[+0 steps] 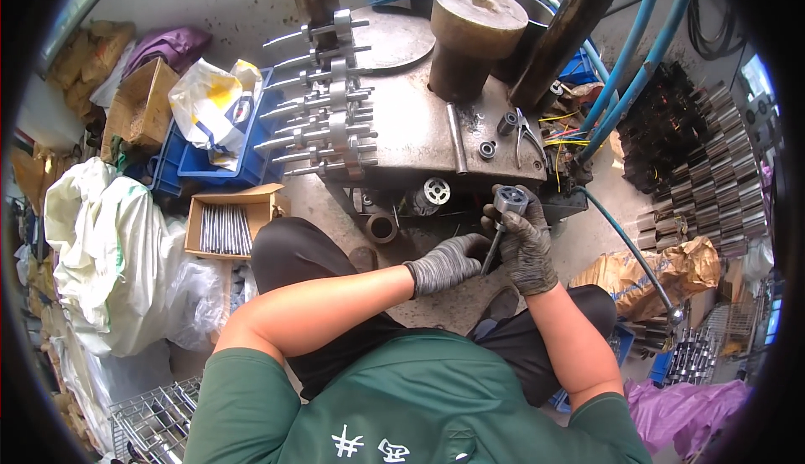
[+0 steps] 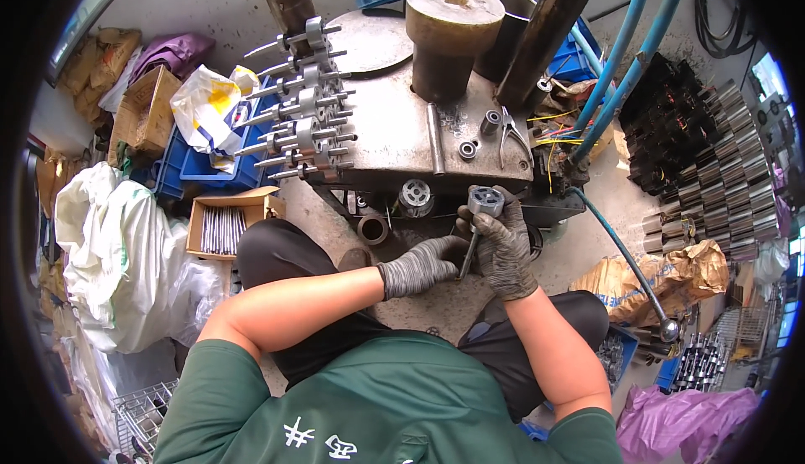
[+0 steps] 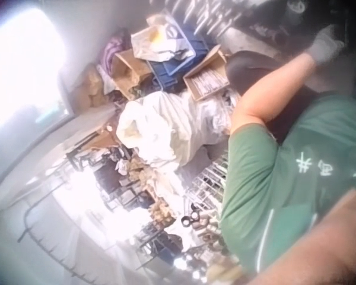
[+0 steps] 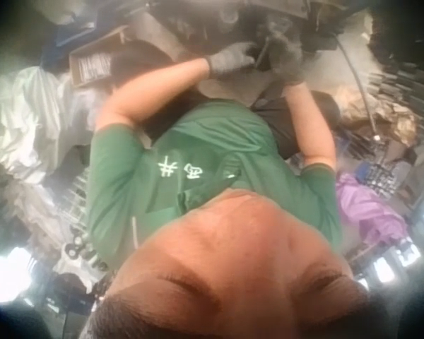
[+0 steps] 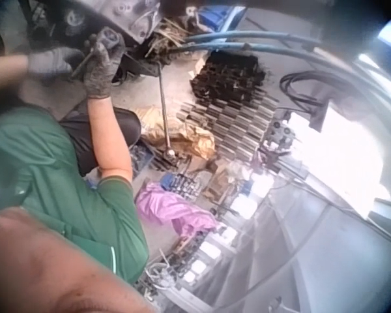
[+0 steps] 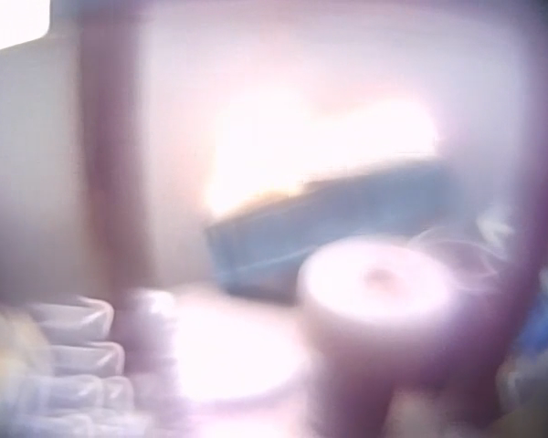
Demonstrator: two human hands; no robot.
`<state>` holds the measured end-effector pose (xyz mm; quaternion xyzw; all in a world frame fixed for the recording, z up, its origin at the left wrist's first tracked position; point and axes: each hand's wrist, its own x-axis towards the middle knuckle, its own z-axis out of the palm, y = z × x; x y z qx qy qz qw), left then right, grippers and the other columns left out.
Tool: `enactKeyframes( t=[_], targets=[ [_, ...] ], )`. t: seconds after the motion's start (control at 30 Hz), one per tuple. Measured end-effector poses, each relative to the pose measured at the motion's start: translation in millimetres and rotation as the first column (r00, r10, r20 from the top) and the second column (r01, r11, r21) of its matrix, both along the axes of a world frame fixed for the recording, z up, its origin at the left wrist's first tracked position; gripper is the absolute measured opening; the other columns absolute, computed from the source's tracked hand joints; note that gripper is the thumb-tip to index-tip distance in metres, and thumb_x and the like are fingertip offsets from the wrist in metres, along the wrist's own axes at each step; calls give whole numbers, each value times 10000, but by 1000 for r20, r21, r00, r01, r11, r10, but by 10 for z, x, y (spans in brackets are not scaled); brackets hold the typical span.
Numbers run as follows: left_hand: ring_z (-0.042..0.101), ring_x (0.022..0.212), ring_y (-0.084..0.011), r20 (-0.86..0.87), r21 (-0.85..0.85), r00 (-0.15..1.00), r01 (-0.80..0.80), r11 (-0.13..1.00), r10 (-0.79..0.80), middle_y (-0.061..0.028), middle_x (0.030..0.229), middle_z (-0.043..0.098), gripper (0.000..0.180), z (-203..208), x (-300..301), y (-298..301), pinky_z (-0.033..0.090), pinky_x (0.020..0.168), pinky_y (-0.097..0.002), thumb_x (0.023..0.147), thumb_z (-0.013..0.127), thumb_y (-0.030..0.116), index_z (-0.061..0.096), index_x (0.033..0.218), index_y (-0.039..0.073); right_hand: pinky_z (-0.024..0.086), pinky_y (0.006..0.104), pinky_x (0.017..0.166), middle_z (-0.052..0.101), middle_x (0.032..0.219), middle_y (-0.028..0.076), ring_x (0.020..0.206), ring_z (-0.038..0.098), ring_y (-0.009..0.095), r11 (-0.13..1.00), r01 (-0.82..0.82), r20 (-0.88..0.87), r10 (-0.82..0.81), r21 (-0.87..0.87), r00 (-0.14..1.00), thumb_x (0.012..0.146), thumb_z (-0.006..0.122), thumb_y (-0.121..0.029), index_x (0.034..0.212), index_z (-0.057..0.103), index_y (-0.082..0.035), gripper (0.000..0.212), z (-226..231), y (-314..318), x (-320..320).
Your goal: The person assembles metal components using a press machine and pliers by picking up pins and circular parts from crates, placing them into a fixture, and pulling a lever to press them together.
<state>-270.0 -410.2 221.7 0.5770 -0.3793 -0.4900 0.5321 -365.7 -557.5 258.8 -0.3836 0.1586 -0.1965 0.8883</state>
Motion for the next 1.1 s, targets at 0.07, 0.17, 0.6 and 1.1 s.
enactKeyframes(
  t=[0.07,0.17,0.6,1.1],
  targets=[
    [608,949,-148,-197,122,980,7,993,17,-74,1113,674,460,69,-44,7,544,854,-312,1012,600,93,501,1458,41,600,385,931,628,1321,116,1139,683,283,999,25,-2,-26,-33,1000,913,750,-2,1410,487,-125,576,39,95,76],
    [595,847,-132,-192,88,981,-22,996,38,-45,1033,653,393,67,-61,-28,551,788,-303,1051,560,91,507,1439,54,588,358,944,639,1307,111,1156,675,258,974,47,7,-47,-220,999,915,760,-19,1408,496,-102,565,127,124,158],
    [729,806,-246,-473,365,811,-176,914,345,-124,1016,697,157,97,97,-42,614,596,-336,1064,539,142,545,1189,47,600,228,730,680,1131,95,894,693,136,596,263,168,-212,-759,963,912,771,-39,1407,546,34,548,1762,-743,1361],
    [704,801,-217,-468,284,827,-193,939,312,-107,985,689,176,104,262,-142,621,640,-354,1076,547,191,545,1176,47,565,381,952,752,1125,199,1035,732,316,-398,-259,-83,-409,-880,909,787,829,-458,1229,713,-4,644,2252,-1164,2602]
  ],
)
